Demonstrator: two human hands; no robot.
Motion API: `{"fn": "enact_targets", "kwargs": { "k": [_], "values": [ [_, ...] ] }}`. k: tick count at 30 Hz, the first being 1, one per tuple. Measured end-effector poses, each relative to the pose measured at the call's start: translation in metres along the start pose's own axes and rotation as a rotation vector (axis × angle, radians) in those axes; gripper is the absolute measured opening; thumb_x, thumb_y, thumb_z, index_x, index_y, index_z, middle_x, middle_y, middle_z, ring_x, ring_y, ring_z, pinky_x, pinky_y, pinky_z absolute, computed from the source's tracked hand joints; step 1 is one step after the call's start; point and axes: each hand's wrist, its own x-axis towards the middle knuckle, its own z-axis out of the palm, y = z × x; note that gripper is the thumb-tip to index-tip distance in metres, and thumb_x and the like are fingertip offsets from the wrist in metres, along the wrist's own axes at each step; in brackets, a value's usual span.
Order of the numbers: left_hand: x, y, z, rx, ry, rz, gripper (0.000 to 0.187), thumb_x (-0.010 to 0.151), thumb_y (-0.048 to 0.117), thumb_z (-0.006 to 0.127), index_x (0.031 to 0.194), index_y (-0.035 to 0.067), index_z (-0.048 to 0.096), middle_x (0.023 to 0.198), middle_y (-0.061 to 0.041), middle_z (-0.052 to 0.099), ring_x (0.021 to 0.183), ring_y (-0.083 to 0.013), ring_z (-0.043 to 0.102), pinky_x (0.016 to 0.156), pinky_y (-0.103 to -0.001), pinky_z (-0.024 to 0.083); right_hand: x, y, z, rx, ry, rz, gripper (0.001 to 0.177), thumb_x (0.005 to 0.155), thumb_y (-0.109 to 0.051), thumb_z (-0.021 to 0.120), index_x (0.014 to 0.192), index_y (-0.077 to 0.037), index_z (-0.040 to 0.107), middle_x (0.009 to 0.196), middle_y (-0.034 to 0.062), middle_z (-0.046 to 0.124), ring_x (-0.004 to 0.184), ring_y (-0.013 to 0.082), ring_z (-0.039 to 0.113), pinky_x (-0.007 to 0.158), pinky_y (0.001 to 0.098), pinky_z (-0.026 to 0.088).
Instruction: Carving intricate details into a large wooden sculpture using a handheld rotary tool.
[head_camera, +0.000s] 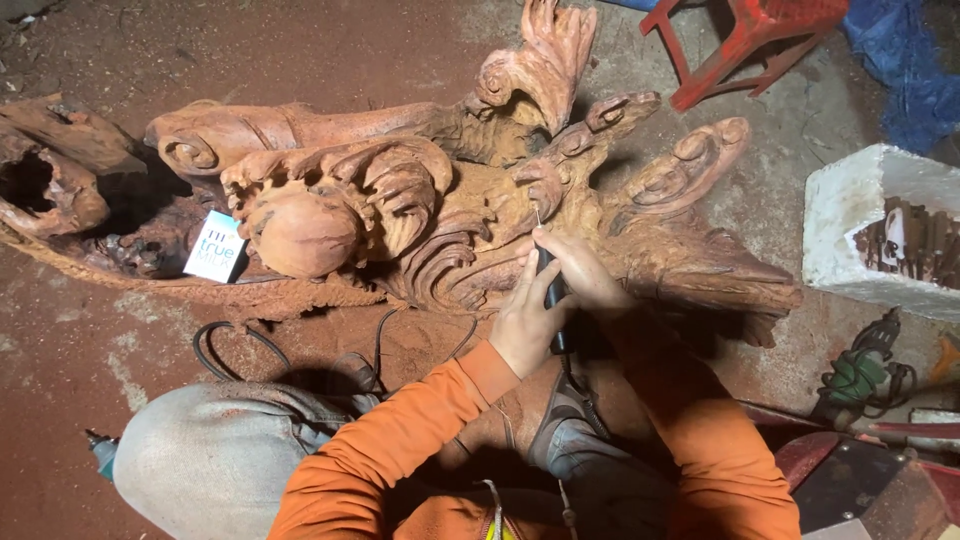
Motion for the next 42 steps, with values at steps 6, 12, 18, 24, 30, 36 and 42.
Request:
{"fn": "enact_targets", "kwargs": {
  "k": [6,12,18,24,30,36,42],
  "values": [
    [0.011,-0.003,-0.014,0.05,0.014,0.366,0.018,0.1,0.032,0.063,0.117,0.025,0.062,0.146,-0.018,0.049,0.144,-0.0523,0.038,0.102,-0.053,0.051,-0.022,-0.022,0.015,-0.034,0.066,-0.006,0.039,0.094,-0.045,0.071,0.093,-0.007,0.077,0.081,0.0114,0.071,0.072,0.0185,0.069,0.052,0.029,0.054],
    [-0.002,-0.024,-0.003,0.073,-0.009,0.399,0.016,0.097,0.028,0.066,0.113,0.023,0.062,0.144,-0.02,0.05,0.142,-0.0552,0.038,0.103,-0.052,0.051,-0.021,-0.006,0.014,-0.029,0.051,-0.008,0.037,0.096,-0.041,0.069,0.091,-0.005,0.074,0.078,0.009,0.068,0.072,0.019,0.067,0.058,0.0302,0.052],
    [-0.033,-0.009,-0.029,0.053,0.024,0.461,0.015,0.098,0.027,0.063,0.113,0.023,0.063,0.141,-0.021,0.052,0.138,-0.057,0.043,0.107,-0.054,0.047,-0.051,0.011,0.019,-0.055,-0.029,-0.029,0.039,0.1,-0.042,0.063,0.082,-0.009,0.071,0.074,0.0044,0.066,0.07,0.0156,0.066,0.055,0.0271,0.052],
    [-0.087,-0.019,-0.05,0.077,-0.099,0.478,0.018,0.094,0.023,0.064,0.112,0.022,0.061,0.142,-0.02,0.051,0.137,-0.0588,0.041,0.106,-0.055,0.047,-0.061,0.074,0.019,-0.208,-0.146,0.155,0.049,0.095,-0.053,0.063,0.108,-0.006,0.071,0.099,0.01,0.072,0.093,0.025,0.068,0.083,0.0478,0.052],
    [-0.139,-0.037,-0.077,0.06,-0.194,0.495,0.018,0.091,0.016,0.067,0.107,0.018,0.06,0.14,-0.023,0.052,0.134,-0.0637,0.04,0.097,-0.052,0.053,-0.07,0.124,0.039,-0.232,-0.279,0.325,0.064,0.092,-0.058,0.064,0.123,-0.002,0.066,0.112,0.0136,0.073,0.106,0.0292,0.069,0.095,0.06,0.05],
    [-0.142,-0.035,-0.078,0.077,-0.179,0.481,0.02,0.088,0.015,0.068,0.106,0.018,0.06,0.141,-0.022,0.051,0.137,-0.0623,0.038,0.093,-0.05,0.055,-0.074,0.115,0.042,-0.33,-0.342,0.298,0.066,0.094,-0.059,0.061,0.12,0.001,0.067,0.112,0.0177,0.073,0.113,0.0338,0.069,0.093,0.0665,0.049],
    [-0.095,-0.016,-0.045,0.026,-0.007,0.442,0.023,0.088,0.016,0.068,0.11,0.019,0.06,0.144,-0.023,0.048,0.138,-0.0658,0.032,0.106,-0.057,0.045,-0.072,0.056,0.034,-0.639,-0.152,0.087,0.068,0.092,-0.072,0.058,0.118,-0.011,0.074,0.119,0.0124,0.073,0.118,0.0267,0.067,0.096,0.0493,0.054]
  ]
}}
